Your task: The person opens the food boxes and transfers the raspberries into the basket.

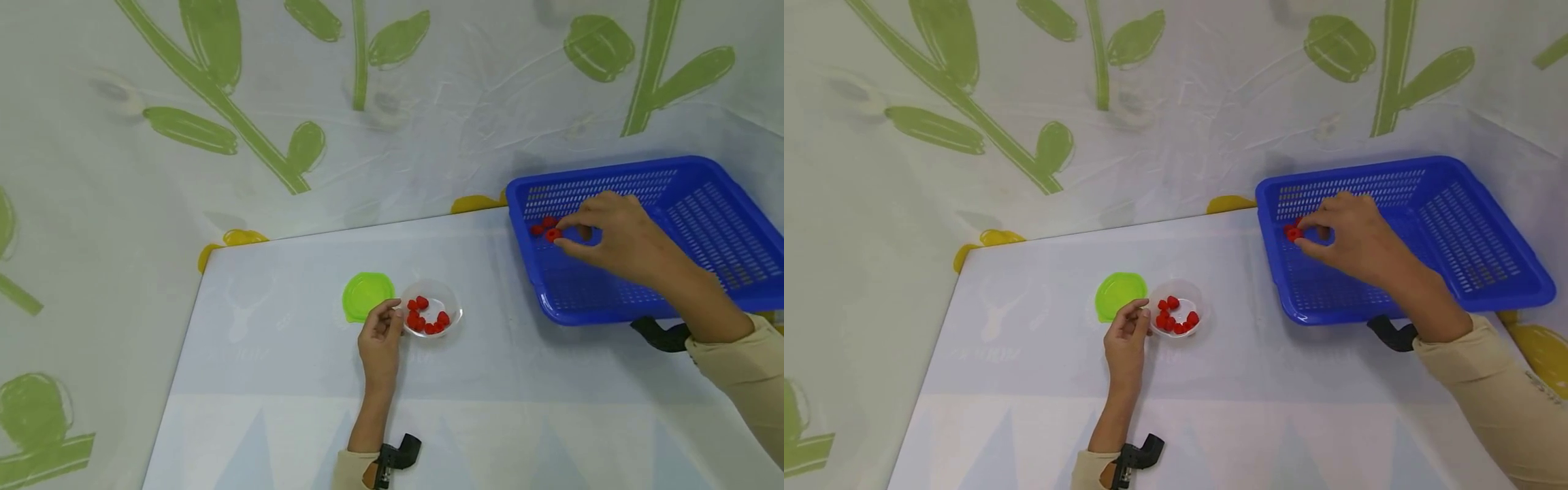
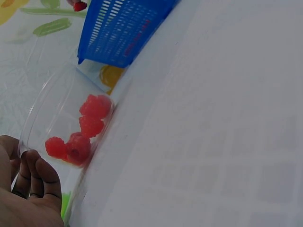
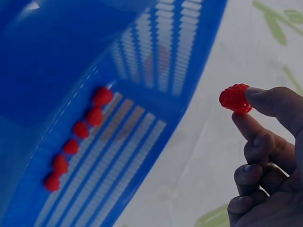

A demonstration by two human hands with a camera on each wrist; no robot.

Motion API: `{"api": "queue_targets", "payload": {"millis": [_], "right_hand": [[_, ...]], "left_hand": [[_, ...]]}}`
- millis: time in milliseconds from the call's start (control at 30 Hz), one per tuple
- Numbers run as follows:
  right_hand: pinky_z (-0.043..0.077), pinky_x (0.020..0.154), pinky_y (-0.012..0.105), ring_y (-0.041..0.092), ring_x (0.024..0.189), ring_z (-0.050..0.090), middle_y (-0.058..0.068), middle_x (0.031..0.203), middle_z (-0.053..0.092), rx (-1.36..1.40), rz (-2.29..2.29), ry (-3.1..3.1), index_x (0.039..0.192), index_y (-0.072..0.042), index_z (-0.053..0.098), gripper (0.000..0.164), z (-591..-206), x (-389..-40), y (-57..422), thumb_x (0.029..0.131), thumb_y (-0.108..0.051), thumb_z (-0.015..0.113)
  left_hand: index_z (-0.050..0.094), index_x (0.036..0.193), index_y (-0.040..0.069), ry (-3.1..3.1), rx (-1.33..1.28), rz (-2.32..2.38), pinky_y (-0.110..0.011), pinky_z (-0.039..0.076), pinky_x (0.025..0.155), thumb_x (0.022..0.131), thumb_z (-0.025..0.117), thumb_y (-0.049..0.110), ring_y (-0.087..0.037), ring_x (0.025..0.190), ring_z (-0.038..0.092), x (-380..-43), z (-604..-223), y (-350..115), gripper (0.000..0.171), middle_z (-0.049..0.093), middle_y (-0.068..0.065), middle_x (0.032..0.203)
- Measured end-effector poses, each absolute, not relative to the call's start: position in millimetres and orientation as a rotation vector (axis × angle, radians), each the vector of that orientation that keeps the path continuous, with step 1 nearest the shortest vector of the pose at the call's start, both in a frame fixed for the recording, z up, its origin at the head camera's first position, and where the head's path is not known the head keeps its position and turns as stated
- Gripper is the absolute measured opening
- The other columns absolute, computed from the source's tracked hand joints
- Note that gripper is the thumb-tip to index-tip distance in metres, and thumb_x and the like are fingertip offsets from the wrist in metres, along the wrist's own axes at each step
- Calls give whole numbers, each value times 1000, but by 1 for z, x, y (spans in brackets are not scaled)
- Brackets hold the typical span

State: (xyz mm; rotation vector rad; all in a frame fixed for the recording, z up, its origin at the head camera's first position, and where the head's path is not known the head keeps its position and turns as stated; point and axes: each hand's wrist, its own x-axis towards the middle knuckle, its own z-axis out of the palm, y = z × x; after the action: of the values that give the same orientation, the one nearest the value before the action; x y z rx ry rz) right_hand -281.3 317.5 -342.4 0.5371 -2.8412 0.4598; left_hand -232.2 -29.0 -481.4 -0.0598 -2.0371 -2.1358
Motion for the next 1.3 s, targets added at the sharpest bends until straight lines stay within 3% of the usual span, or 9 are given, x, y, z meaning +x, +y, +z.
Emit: {"api": "queue_targets", "payload": {"millis": [267,433,633,700,767,933,1033,1133,1300], "right_hand": [[29,73,48,26,79,45,6,76,58,405,434,-2927,92,-7,72,22,-343,-295,350,75,-21,75],[26,87,62,37,93,46,16,88,61,347,420,-2987,96,-4,71,26,-340,-304,364,79,-22,72],[23,88,63,45,102,41,25,104,59,269,362,-3069,99,-3,70,31,-336,-313,384,83,-29,68],[21,88,64,47,106,38,28,108,57,246,351,-3097,100,-2,69,34,-337,-318,392,84,-32,66],[23,85,63,47,102,40,27,105,57,237,328,-3109,101,-2,69,34,-338,-321,399,84,-32,66],[29,65,48,31,75,50,15,83,64,249,246,-3087,95,-4,71,33,-341,-333,411,82,-33,67],[33,61,46,28,69,52,14,80,66,230,233,-3111,95,-2,71,38,-341,-340,419,83,-38,66],[35,58,43,27,69,53,16,83,66,208,218,-3153,95,-2,71,40,-343,-345,424,84,-39,63],[37,66,52,38,79,55,23,93,65,147,219,-3235,98,1,69,40,-351,-350,432,86,-36,61]], "left_hand": [[59,113,3,-2065,-50,-2103,-25,52,67,90,59,11,-23,77,54,-232,-483,-32,25,57,-14,91],[59,114,6,-2076,-43,-2100,-27,53,68,90,59,14,-24,77,54,-233,-488,-33,25,56,-12,91],[60,113,9,-2044,-57,-2118,-26,52,67,90,59,15,-23,75,53,-236,-499,-31,24,56,-11,90],[59,113,5,-2039,-68,-2125,-26,52,66,90,58,10,-23,74,53,-234,-491,-30,24,55,-14,89],[59,113,2,-2044,-70,-2128,-27,52,66,90,58,9,-25,74,53,-232,-484,-28,24,55,-16,89],[58,113,0,-2057,-58,-2123,-27,52,66,90,58,8,-25,75,53,-232,-482,-27,24,54,-16,90],[59,113,0,-2043,-48,-2141,-25,51,65,90,58,8,-26,74,53,-233,-483,-27,24,54,-16,89],[59,112,0,-2030,-44,-2155,-25,51,65,90,58,8,-28,74,52,-234,-483,-28,23,54,-17,88],[59,112,1,-2038,-51,-2150,-26,52,66,90,58,9,-28,74,53,-233,-483,-28,24,55,-16,89]]}}
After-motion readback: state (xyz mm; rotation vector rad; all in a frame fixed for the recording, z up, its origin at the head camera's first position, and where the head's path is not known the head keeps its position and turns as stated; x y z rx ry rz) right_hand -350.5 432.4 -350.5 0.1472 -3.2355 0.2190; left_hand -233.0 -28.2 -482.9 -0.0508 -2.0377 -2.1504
